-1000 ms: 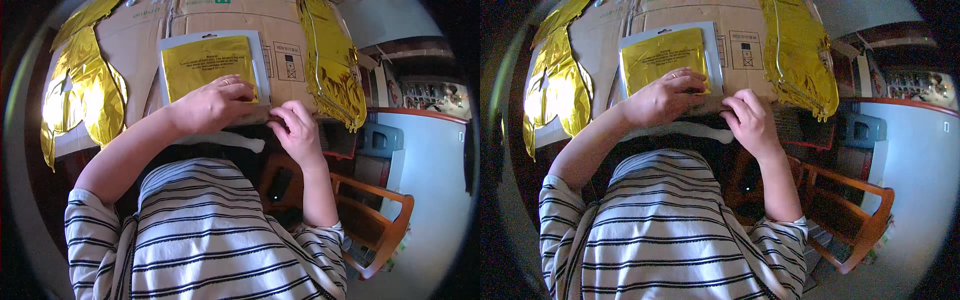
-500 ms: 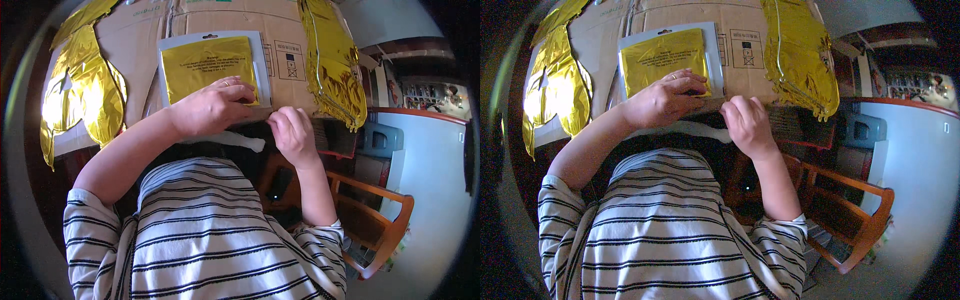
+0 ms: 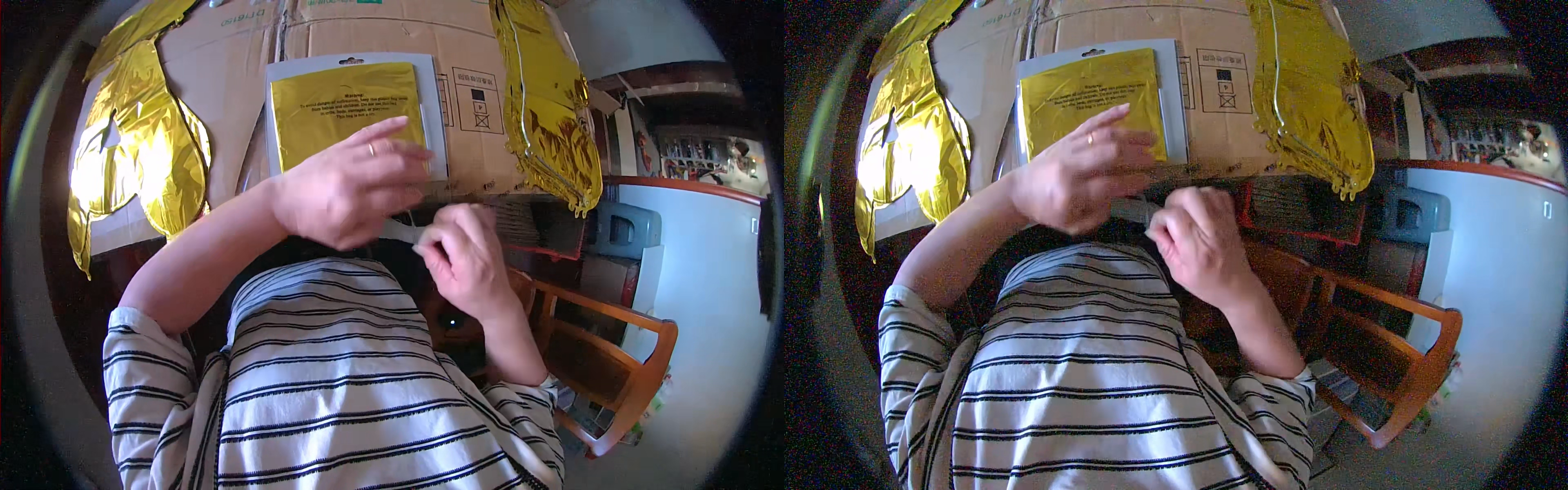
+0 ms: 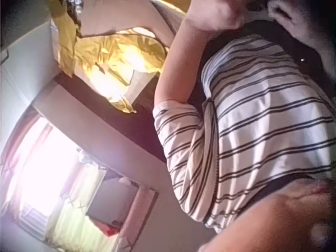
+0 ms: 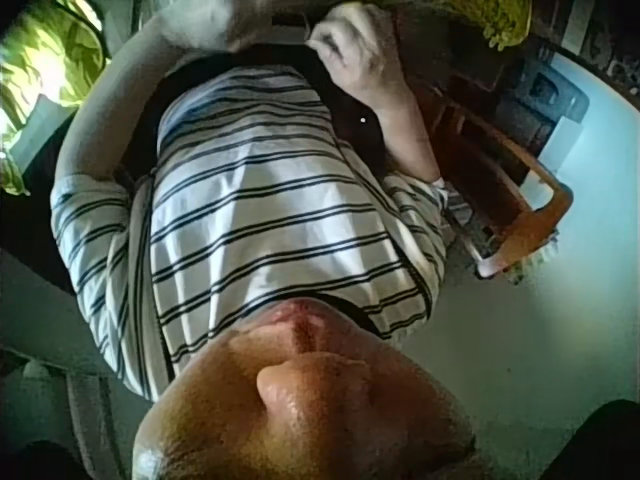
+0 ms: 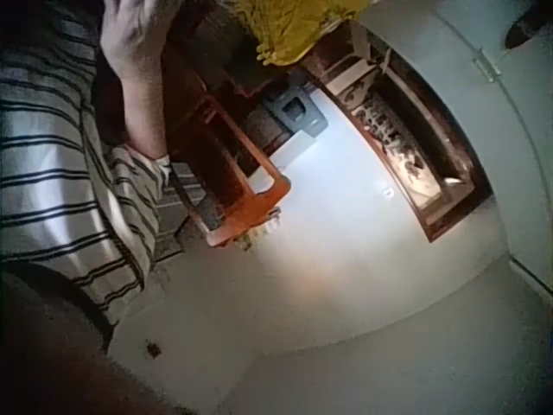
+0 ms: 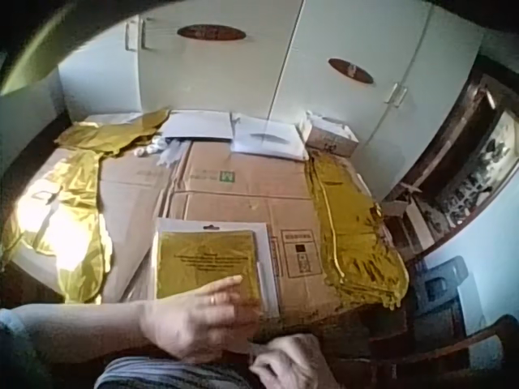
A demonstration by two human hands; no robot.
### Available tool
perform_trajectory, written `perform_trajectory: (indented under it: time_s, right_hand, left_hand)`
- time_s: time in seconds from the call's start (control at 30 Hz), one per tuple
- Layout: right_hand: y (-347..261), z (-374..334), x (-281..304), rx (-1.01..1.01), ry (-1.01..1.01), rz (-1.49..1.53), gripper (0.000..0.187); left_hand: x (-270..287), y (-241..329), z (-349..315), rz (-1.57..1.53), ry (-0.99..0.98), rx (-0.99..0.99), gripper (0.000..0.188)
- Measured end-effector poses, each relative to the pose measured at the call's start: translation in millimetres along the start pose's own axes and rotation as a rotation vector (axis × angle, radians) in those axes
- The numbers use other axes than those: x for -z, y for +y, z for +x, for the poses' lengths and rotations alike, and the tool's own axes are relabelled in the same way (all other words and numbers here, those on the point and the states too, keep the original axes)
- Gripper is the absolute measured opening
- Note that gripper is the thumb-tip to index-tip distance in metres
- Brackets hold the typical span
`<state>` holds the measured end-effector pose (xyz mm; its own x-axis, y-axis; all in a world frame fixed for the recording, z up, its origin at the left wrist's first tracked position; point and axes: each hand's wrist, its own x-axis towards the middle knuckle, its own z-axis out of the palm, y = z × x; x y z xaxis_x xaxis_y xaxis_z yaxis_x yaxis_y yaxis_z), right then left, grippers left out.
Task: The recorder is inspecting, folding, and preparing gold foil letter balloons for packaging on a cardboard-covered surface.
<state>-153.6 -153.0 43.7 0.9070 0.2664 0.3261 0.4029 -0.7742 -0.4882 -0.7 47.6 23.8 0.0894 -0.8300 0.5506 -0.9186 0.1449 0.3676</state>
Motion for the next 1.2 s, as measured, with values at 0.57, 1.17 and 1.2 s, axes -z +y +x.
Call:
perform_trajectory:
  time_s: [0.57,1.17,1.2]
  right_hand:
    - [16,34,16,-0.178,-0.206,0.266,0.061]
    - [55,25,-2,0.286,-0.109,-0.434,0.062]
    - [58,25,-5,0.314,-0.082,-0.434,0.059]
  left_hand:
    - [78,105,-110,-0.116,-0.301,0.796,0.005]
    - [44,85,-87,0.482,0.014,0.456,0.038]
    - [35,73,-89,0.491,0.054,0.412,0.043]
